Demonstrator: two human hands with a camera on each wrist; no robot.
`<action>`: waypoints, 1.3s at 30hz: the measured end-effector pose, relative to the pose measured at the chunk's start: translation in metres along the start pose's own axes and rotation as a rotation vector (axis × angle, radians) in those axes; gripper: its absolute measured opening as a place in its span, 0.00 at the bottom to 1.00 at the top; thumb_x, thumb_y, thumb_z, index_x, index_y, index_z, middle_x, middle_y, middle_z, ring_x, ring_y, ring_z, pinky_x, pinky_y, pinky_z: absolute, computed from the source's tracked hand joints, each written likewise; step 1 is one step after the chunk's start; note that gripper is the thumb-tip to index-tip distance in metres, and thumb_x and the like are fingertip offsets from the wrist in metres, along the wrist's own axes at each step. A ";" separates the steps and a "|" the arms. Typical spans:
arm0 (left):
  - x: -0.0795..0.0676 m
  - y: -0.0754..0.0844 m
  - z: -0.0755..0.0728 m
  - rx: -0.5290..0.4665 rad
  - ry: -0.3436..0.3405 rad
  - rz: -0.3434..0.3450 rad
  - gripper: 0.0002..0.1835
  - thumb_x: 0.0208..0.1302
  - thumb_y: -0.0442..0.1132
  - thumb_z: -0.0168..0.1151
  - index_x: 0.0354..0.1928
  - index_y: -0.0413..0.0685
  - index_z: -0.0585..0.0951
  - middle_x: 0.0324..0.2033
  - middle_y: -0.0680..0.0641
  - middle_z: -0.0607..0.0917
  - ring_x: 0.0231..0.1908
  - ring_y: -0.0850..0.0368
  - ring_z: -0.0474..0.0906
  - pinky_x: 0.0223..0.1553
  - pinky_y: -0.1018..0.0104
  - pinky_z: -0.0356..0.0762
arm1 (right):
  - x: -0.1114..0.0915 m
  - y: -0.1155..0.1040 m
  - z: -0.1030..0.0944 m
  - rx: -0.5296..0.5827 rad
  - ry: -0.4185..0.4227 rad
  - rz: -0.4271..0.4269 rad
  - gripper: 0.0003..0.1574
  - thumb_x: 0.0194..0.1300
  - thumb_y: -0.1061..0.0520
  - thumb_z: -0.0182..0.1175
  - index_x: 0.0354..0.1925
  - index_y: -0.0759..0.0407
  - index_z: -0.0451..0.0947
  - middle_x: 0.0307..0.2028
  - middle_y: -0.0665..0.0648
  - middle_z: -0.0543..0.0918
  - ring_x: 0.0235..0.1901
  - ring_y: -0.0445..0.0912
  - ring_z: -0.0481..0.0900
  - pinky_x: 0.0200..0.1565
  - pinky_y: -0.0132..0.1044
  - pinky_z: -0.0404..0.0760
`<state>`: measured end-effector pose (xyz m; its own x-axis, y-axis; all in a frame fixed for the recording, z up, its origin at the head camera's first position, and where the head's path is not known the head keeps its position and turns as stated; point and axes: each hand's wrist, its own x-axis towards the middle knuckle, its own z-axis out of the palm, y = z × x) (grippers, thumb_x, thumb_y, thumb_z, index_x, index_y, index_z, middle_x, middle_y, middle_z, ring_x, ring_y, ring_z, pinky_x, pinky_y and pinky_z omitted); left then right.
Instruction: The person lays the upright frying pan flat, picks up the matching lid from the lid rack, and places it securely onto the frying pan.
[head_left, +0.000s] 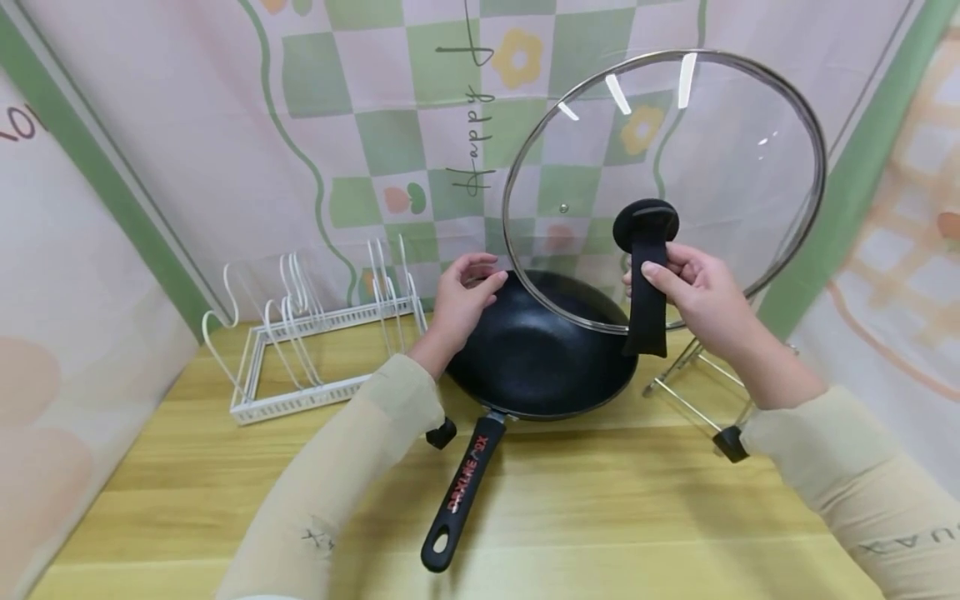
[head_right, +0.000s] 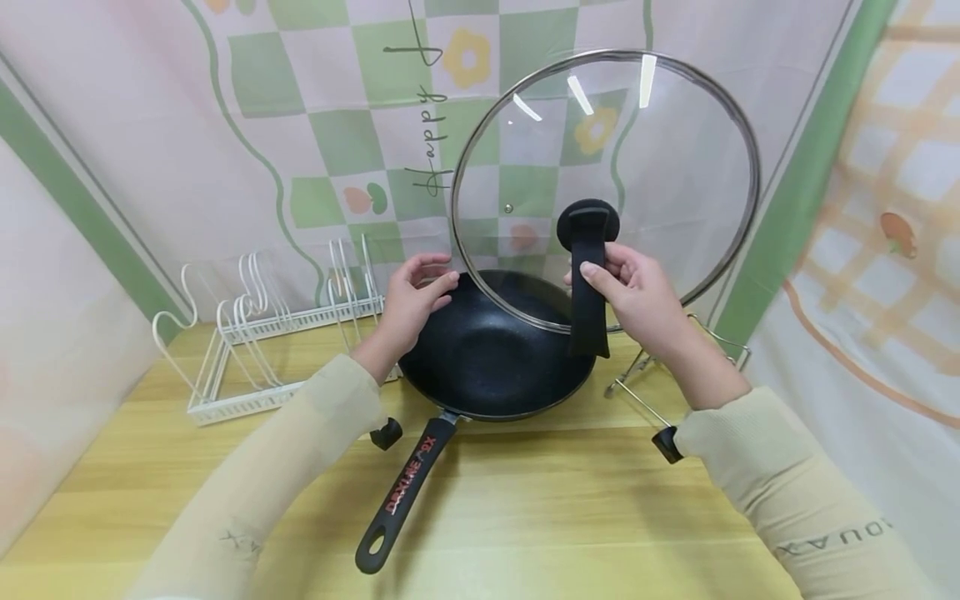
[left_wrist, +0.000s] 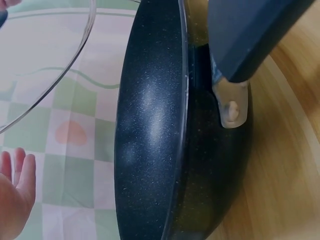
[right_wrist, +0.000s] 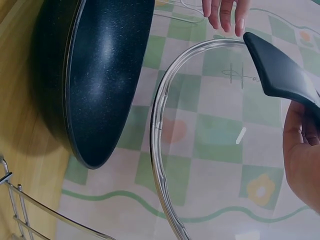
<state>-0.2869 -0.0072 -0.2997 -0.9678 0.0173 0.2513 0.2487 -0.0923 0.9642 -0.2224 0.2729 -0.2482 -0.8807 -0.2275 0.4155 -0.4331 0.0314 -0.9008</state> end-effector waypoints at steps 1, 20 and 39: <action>-0.001 0.000 0.000 -0.008 0.002 -0.001 0.17 0.69 0.30 0.66 0.58 0.35 0.79 0.46 0.41 0.84 0.45 0.53 0.81 0.50 0.54 0.83 | 0.000 0.000 0.001 0.004 0.002 0.002 0.10 0.77 0.66 0.53 0.54 0.64 0.74 0.38 0.51 0.89 0.38 0.39 0.87 0.42 0.26 0.83; -0.009 0.008 -0.001 -0.023 0.036 0.036 0.19 0.67 0.29 0.68 0.58 0.36 0.77 0.43 0.44 0.82 0.39 0.58 0.80 0.41 0.62 0.84 | 0.006 0.002 0.014 0.095 0.026 0.051 0.08 0.78 0.64 0.52 0.53 0.65 0.71 0.37 0.52 0.87 0.36 0.41 0.85 0.41 0.28 0.84; -0.015 0.018 -0.009 -0.118 0.151 0.164 0.11 0.66 0.24 0.66 0.48 0.34 0.79 0.35 0.49 0.79 0.32 0.60 0.79 0.36 0.69 0.83 | 0.007 -0.002 0.019 0.059 0.015 0.095 0.12 0.79 0.60 0.53 0.55 0.66 0.70 0.37 0.53 0.86 0.35 0.41 0.85 0.40 0.30 0.84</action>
<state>-0.2685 -0.0182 -0.2869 -0.9119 -0.1557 0.3798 0.4055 -0.1978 0.8925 -0.2244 0.2525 -0.2461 -0.9201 -0.2118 0.3296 -0.3361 -0.0057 -0.9418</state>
